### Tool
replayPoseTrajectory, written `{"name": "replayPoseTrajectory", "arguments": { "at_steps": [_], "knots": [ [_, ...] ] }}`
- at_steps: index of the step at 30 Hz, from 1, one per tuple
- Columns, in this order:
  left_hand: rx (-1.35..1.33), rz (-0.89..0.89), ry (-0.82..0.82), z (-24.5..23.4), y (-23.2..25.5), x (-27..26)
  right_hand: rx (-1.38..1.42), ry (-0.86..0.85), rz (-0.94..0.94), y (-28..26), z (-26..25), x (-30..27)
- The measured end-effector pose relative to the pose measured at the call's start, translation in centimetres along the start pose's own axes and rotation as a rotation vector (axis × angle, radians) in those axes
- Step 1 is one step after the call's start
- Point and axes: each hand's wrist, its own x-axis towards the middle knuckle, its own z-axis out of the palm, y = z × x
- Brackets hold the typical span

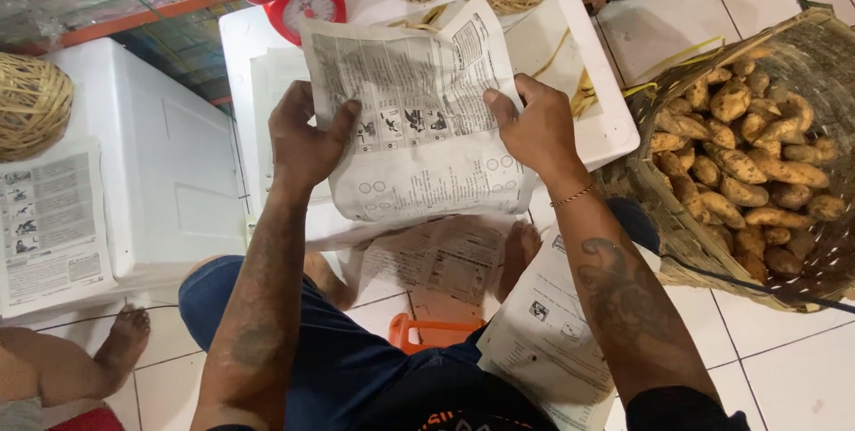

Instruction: Wrapping individual sweet potatoes in newspaper and placing them into a woven basket for packaging.

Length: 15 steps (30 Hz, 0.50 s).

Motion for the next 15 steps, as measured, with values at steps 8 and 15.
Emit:
{"name": "replayPoseTrajectory", "arguments": {
  "at_steps": [8,15],
  "knots": [
    [-0.243,-0.257,0.043,0.6,-0.8,-0.6,0.167,0.07,0.007,2.8,1.7,0.7],
    [-0.29,-0.313,0.041,0.8,1.9,-0.8,0.295,0.155,-0.042,4.5,3.1,1.8]
  ]
}}
